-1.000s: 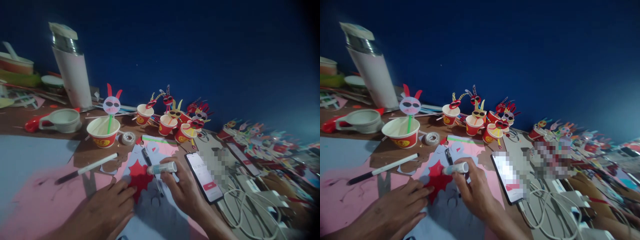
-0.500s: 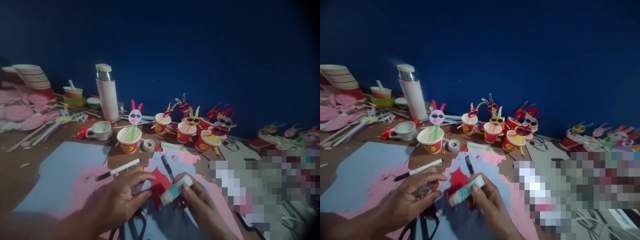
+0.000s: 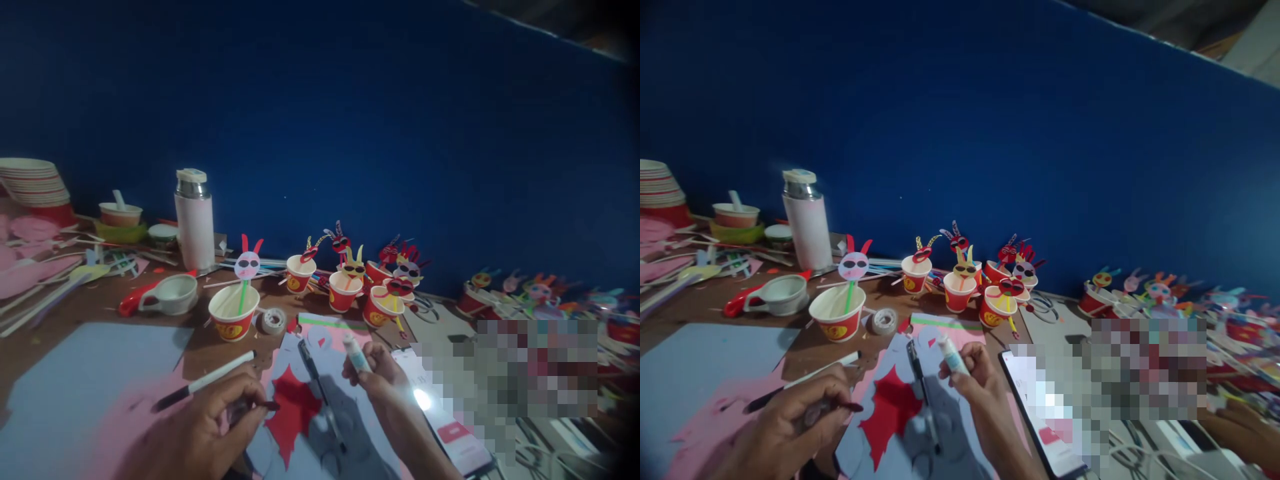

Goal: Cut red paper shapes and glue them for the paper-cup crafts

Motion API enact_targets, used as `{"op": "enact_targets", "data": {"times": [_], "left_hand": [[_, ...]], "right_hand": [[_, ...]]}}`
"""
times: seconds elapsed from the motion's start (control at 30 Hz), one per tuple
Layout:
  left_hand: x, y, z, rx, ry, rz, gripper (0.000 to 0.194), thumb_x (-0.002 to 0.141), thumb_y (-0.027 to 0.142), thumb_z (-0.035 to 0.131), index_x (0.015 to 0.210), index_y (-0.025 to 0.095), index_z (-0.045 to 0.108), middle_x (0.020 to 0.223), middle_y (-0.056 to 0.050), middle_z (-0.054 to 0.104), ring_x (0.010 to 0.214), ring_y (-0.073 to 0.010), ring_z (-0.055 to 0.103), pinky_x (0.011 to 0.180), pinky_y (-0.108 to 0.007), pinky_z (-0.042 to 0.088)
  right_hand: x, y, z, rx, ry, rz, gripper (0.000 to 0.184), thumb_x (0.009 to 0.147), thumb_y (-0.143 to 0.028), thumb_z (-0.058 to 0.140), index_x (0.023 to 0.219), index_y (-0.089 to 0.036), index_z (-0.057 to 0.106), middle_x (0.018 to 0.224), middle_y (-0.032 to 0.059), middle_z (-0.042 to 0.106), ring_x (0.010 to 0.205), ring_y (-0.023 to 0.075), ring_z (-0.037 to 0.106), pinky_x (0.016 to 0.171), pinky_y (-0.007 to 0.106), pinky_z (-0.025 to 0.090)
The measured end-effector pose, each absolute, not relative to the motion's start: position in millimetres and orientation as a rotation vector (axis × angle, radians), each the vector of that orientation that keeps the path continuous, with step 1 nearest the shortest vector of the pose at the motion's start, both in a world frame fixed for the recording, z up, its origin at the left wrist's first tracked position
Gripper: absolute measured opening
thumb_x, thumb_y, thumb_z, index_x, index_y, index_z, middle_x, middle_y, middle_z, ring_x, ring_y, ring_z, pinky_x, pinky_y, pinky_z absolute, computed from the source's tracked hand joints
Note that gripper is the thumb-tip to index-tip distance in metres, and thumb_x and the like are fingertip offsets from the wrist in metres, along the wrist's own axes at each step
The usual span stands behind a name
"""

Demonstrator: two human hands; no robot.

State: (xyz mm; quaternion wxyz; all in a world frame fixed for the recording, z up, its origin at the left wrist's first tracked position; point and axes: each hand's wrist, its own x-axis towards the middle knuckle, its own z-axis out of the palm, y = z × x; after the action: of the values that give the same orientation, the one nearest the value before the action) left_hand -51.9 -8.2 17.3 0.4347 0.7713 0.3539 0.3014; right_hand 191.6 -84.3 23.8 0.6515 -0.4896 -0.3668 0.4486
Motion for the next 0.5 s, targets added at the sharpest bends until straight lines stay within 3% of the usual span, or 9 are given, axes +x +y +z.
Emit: {"op": "enact_targets", "data": {"times": [0.13,0.27,0.4,0.5], "left_hand": [[-45,-1,22,1.532,0.949,0.706,0.023,0.077,0.041,0.053,0.069,0.02,0.051,0.058,0.004,0.051,0.051,-0.0106,0.046,0.049,-0.02,0.039],[-44,5,26,1.249,0.931,0.591,0.026,0.072,0.042,0.058,0.072,0.018,0.047,0.044,0.009,0.04,0.042,-0.0082,0.035,0.046,-0.02,0.031],[-49,4,31,1.177,0.914,0.574,0.021,0.072,0.037,0.057,0.074,0.018,0.048,0.046,0.007,0.045,0.044,-0.0088,0.038,0.047,-0.02,0.031],[-52,3,32,1.166,0.91,0.553,0.018,0.072,0.034,0.056,0.075,0.017,0.05,0.05,0.006,0.048,0.045,-0.0077,0.036,0.047,-0.019,0.031]], "right_hand": [[204,-71,23,-1.132,-0.797,1.059,0.031,0.077,-0.034,0.06,0.104,-0.02,0.054,0.078,0.0034,0.065,0.072,0.018,0.058,0.065,0.03,0.041],[205,-60,22,-1.135,-0.731,1.088,0.027,0.082,-0.043,0.054,0.084,-0.017,0.06,0.076,0.0057,0.065,0.069,0.0184,0.058,0.064,0.031,0.044],[205,-58,19,-1.14,-0.69,1.054,0.022,0.075,-0.036,0.063,0.091,-0.021,0.06,0.085,0.0032,0.063,0.077,0.0185,0.06,0.065,0.031,0.047],[205,-60,17,-1.172,-0.717,0.999,0.031,0.069,-0.03,0.069,0.097,-0.023,0.059,0.091,0.0027,0.063,0.086,0.02,0.061,0.071,0.032,0.048]]}}
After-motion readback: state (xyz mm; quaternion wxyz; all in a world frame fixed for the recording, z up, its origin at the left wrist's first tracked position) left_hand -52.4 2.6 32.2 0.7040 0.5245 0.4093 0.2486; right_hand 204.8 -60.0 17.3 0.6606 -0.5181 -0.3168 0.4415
